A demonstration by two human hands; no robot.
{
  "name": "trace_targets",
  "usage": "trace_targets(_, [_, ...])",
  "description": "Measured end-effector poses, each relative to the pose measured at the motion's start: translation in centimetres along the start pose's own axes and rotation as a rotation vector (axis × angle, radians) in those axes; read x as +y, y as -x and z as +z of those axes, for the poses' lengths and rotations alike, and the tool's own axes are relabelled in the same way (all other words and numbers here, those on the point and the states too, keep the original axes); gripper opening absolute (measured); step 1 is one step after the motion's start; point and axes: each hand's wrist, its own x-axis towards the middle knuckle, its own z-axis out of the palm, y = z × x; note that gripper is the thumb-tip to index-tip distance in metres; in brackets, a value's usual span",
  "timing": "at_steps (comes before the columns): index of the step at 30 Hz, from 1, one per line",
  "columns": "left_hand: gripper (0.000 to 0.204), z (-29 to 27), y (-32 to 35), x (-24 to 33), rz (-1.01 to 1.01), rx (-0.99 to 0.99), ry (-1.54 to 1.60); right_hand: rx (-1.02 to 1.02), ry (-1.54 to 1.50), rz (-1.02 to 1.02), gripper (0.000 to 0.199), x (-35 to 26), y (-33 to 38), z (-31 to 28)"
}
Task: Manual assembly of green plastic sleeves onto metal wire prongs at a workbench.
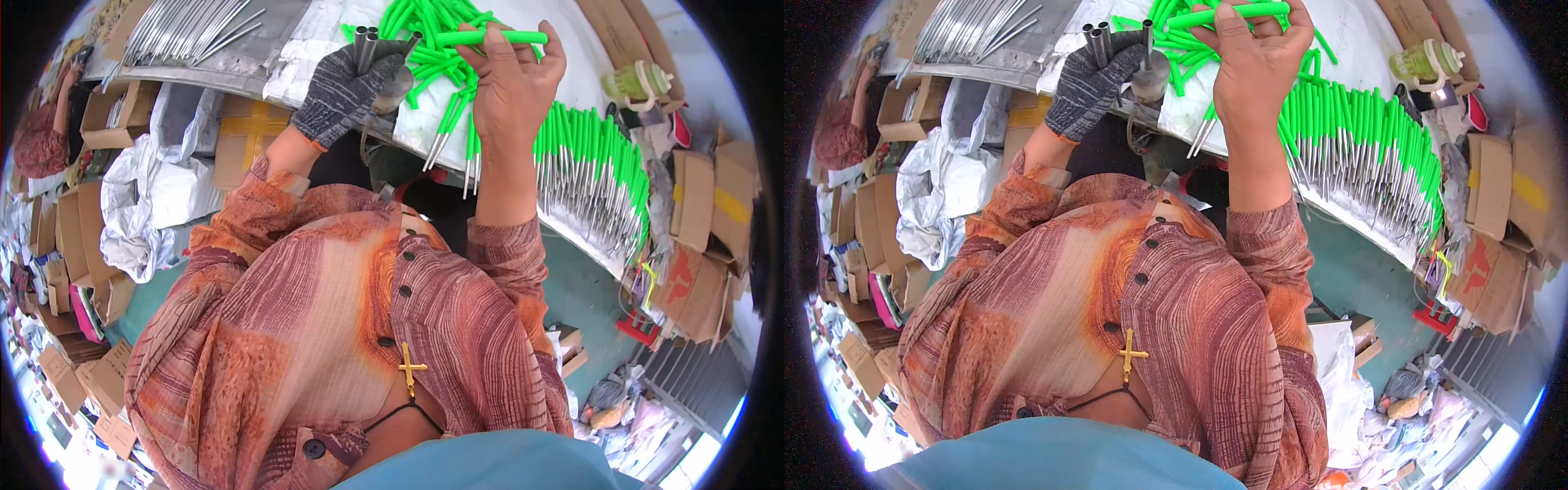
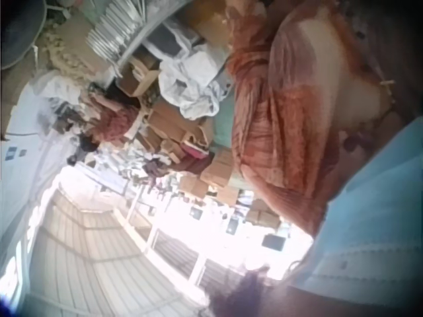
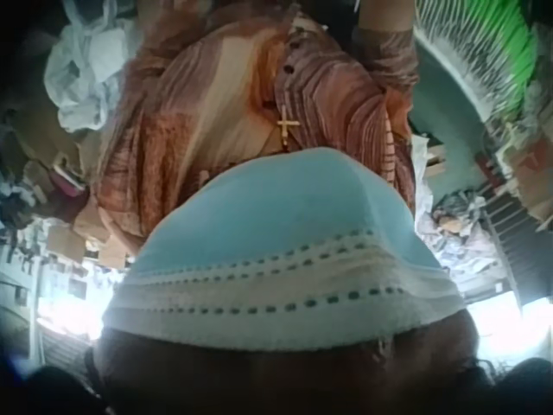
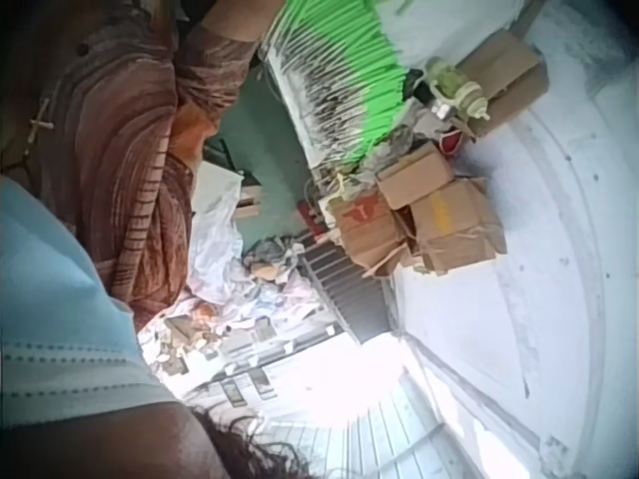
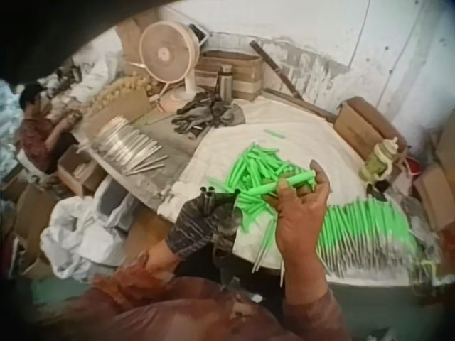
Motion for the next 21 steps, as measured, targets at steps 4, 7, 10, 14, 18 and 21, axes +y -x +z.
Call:
trace_targets(4, [0.026, 0.1, 0.1, -0.3, -0.046, 0.023, 0.04, -0.079, 0.113, -0.117, 0.058, 0.1, 0.2, 1.2])
trace_targets(7, [0.024, -0.3, 0.0, -1.0, 0.029, 0.043, -0.161, -0.177, 0.234, -0.183, 0.062, -0.6, -0.3, 1.9])
trace_targets(10, [0.024, -0.3, 0.1, -0.6, 0.018, 0.033, -0.108, -0.268, 0.42, -0.34, 0.033, -1.8, -0.2, 3.2])
trace_targets(14, [0.024, 0.0, 0.3, -0.1, -0.036, 0.011, 0.048, -0.078, 0.251, -0.055, 0.053, -2.5, -0.7, 2.8])
trace_targets(18, [0.024, -0.1, 0.3, -0.1, -0.004, 0.019, 0.024, -0.087, 0.28, -0.033, 0.039, -2.1, 0.1, 3.2])
trace_targets(21, [0.025, -0.2, 0.0, -0.4, 0.01, 0.009, -0.012, -0.085, 0.203, -0.017, 0.054, -2.6, 0.2, 3.3])
